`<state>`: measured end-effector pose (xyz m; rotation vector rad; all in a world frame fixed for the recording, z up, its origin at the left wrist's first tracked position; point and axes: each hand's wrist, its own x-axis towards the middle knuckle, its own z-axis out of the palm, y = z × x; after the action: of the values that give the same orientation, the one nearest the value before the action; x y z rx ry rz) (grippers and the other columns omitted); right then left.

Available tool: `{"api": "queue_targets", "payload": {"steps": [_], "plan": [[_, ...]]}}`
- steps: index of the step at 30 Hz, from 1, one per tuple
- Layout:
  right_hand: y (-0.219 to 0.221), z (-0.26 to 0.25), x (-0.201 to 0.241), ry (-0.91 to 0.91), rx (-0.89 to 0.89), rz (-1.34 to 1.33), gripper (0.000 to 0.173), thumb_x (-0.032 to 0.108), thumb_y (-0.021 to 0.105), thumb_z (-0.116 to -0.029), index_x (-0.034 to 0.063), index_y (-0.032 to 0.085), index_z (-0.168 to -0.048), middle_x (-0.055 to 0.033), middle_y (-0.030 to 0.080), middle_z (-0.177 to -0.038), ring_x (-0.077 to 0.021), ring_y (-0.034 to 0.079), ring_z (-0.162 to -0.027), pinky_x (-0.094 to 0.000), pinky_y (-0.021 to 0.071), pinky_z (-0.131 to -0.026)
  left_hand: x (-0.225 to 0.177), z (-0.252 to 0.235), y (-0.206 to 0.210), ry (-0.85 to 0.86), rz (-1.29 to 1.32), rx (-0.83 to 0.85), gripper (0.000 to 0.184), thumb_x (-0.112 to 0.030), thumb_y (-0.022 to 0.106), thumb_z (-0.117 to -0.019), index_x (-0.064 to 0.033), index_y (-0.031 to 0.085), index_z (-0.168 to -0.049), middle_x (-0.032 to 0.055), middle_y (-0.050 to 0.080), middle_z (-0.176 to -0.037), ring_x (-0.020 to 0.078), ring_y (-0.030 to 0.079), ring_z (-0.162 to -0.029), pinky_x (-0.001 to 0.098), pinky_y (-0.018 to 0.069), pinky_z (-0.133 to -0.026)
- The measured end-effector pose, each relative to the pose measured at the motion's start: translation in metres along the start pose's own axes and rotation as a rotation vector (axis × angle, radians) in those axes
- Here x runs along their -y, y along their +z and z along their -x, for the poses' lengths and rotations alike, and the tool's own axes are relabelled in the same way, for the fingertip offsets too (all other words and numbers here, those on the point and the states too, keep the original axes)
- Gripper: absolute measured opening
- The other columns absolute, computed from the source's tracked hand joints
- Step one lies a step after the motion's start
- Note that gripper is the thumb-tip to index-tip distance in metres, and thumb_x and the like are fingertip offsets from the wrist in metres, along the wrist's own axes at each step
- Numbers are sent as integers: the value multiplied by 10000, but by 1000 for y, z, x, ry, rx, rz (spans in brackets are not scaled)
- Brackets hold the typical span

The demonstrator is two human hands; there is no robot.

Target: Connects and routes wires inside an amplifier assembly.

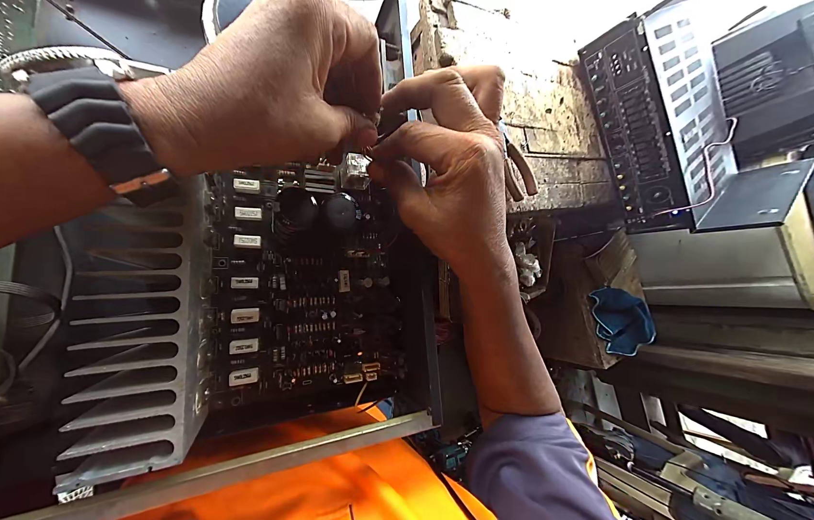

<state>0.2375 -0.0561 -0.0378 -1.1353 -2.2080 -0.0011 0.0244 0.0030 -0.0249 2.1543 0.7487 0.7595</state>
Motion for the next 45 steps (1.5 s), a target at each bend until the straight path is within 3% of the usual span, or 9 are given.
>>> {"api": "queue_targets", "payload": {"steps": [4, 8, 13, 20, 25, 31, 35, 39, 45], "plan": [[2, 2, 1, 9, -60, 30, 95, 144, 751, -893, 175, 821, -837, -36, 719, -1085, -263, 524, -1165, -435, 361, -1010, 2, 1, 3, 125, -182, -13, 95, -180, 651, -969, -141, 729, -1007, -45, 703, -881, 14, 659, -764, 211, 572, -701], [4, 3, 3, 7, -110, 91, 107, 156, 737, -901, 166, 813, -827, -34, 722, -1003, -266, 554, -1101, -448, 389, -949, 1, 1, 9, 255, -398, 7, 212, -170, 524, -991, -114, 729, -994, 21, 645, -889, 124, 620, -843, 338, 492, -749], [6, 3, 6, 7, -149, 167, 105, 165, 738, -902, 164, 806, -823, -35, 715, -961, -254, 569, -1049, -432, 404, -874, 1, -2, 7, 197, -394, 53, 222, -213, 515, -1005, -136, 722, -980, 7, 616, -897, 123, 597, -841, 342, 476, -738], [5, 3, 6, 41, -143, 193, 98, 189, 742, -907, 162, 805, -838, -23, 715, -943, -247, 573, -1047, -426, 406, -869, -1, -1, 6, 147, -363, 71, 141, -220, 621, -921, -152, 729, -982, 16, 640, -922, 141, 610, -870, 372, 484, -753], [6, 4, 7, 69, -143, 163, 92, 199, 754, -905, 163, 801, -834, -20, 712, -927, -236, 573, -1026, -417, 396, -856, 0, 0, 11, 138, -441, 72, 196, -239, 532, -987, -143, 703, -996, 24, 634, -945, 176, 621, -914, 419, 486, -776], [-5, 6, 11, 195, -6, 125, 94, 279, 753, -913, 210, 815, -924, 4, 697, -1042, -241, 514, -1152, -432, 355, -986, 2, 2, 14, 191, -453, 52, 222, -238, 501, -1002, -125, 684, -948, 30, 621, -913, 176, 619, -869, 402, 489, -739], [-3, 5, 15, 241, 5, 198, 85, 306, 767, -876, 250, 824, -905, -34, 648, -1207, -271, 468, -1186, -452, 342, -964, 2, 1, 15, 187, -446, 52, 226, -245, 506, -995, -127, 686, -924, 25, 624, -884, 168, 615, -851, 403, 477, -733], [-2, 4, 16, 296, 32, 269, 92, 338, 760, -856, 255, 796, -843, -7, 631, -1243, -271, 454, -1215, -473, 349, -957, 0, 1, 13, 168, -424, 43, 220, -239, 520, -973, -123, 698, -918, 18, 627, -867, 150, 609, -832, 387, 466, -728], [2, 3, 8, 282, 38, 199, 135, 265, 691, -916, 247, 821, -883, -12, 636, -1297, -260, 462, -1227, -450, 342, -993, -2, -3, 5, 141, -345, 99, 152, -226, 598, -940, -173, 732, -892, -34, 671, -856, 84, 623, -811, 342, 481, -711]]}}
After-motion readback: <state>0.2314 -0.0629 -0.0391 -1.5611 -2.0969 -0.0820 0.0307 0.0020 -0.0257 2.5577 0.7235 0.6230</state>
